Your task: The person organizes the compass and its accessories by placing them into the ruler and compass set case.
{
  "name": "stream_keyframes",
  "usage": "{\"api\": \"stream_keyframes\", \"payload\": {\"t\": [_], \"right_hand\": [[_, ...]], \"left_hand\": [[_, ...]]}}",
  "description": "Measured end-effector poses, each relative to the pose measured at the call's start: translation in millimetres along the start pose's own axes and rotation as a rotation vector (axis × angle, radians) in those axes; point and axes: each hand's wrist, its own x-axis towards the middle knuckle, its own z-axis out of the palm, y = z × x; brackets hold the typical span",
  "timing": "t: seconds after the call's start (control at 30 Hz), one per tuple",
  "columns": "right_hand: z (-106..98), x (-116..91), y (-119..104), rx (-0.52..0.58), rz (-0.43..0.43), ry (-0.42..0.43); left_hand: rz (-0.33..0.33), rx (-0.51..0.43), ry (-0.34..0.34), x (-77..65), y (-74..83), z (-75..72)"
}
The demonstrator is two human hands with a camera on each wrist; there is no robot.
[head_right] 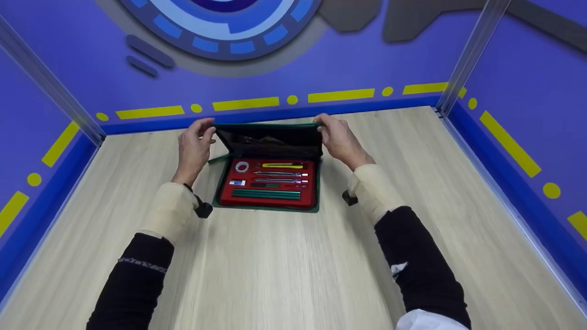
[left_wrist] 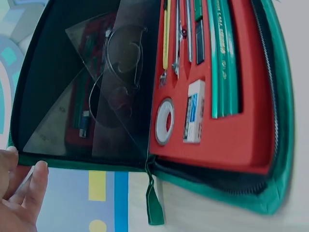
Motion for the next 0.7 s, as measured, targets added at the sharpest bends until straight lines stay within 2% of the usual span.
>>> {"api": "stream_keyframes", "payload": {"t": [0.27, 0.4, 0.6, 0.7], "right_hand": [[1.0, -11.8, -1.0, 0.032, -0.016, 0.001], [0.9, -18.7, -1.2, 0.035, -0.022, -0.015], [0.7, -29.7, -0.7, 0.023, -0.036, -0.03], [1.3, -35.6, -1.4, 0.026, -0.036, -0.037]], "left_hand": [[0.046, 0.05, -0.062, -5.8, -0.8, -14.2], [0.069, 0.087, -0.114, -10.5, 1.0, -21.1], [0.111, 0.141, -0.186, -20.5, 4.4, -29.8], [0.111, 0.157, -0.206, -26.2, 5.9, -33.4]]}}
